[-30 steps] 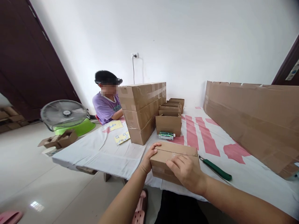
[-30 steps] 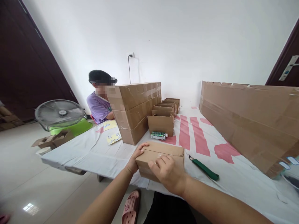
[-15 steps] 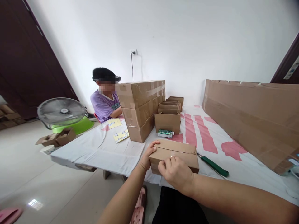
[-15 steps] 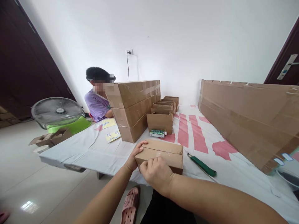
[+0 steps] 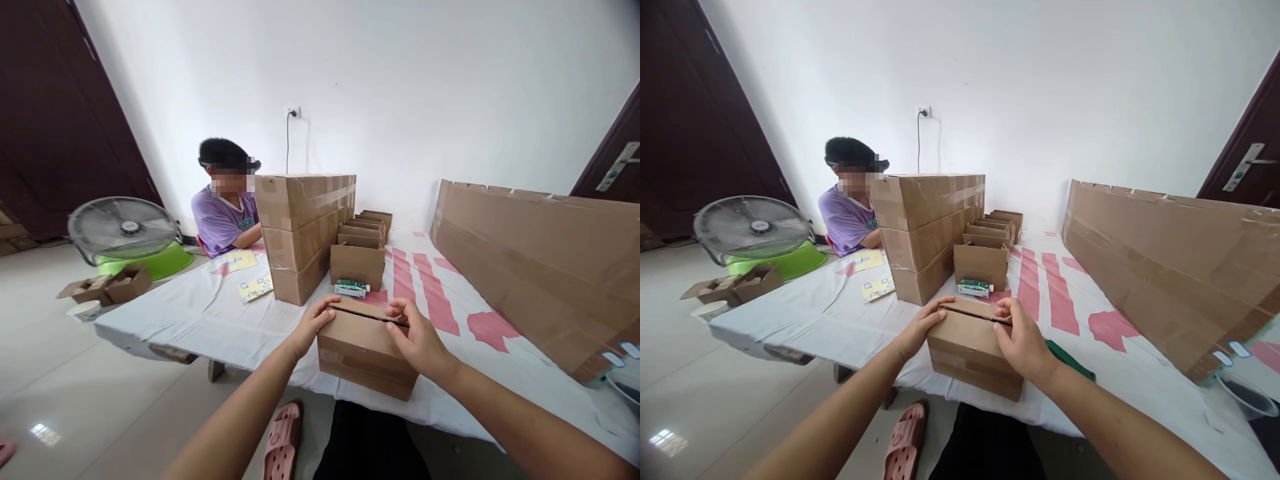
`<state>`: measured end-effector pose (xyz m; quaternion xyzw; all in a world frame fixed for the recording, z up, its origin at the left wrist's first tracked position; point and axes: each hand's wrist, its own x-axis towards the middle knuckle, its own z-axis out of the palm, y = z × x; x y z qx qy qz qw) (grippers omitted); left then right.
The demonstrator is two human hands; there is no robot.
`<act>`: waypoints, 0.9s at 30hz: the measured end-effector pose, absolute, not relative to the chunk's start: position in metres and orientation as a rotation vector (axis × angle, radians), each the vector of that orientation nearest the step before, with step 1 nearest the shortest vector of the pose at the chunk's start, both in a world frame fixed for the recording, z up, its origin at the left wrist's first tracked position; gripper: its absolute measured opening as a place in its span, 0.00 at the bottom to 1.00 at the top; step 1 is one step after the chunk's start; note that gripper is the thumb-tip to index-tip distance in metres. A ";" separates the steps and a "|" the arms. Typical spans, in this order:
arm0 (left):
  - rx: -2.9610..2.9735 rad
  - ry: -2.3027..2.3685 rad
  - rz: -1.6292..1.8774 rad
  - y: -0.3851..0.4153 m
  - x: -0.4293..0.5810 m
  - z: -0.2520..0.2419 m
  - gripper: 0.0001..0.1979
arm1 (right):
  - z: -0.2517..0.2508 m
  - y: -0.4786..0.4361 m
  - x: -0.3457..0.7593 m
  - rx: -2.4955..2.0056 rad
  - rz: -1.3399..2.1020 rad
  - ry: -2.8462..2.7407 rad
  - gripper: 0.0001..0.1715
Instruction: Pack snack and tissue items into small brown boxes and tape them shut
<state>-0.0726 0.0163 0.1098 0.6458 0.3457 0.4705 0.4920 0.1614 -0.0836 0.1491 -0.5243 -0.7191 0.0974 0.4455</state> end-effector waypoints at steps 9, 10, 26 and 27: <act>2.708 1.073 1.006 -0.027 -0.050 0.162 0.06 | 0.130 -0.109 0.152 -1.027 -0.033 -1.752 0.08; 2.754 1.115 0.976 -0.032 -0.045 0.162 0.05 | 0.130 -0.109 0.152 -1.011 -0.044 -1.768 0.09; 2.383 1.424 0.807 -0.029 -0.011 0.141 0.07 | 0.123 -0.109 0.146 -1.147 -0.060 -2.027 0.09; 2.386 1.408 0.825 -0.029 -0.011 0.139 0.07 | 0.122 -0.109 0.146 -1.148 -0.061 -2.026 0.09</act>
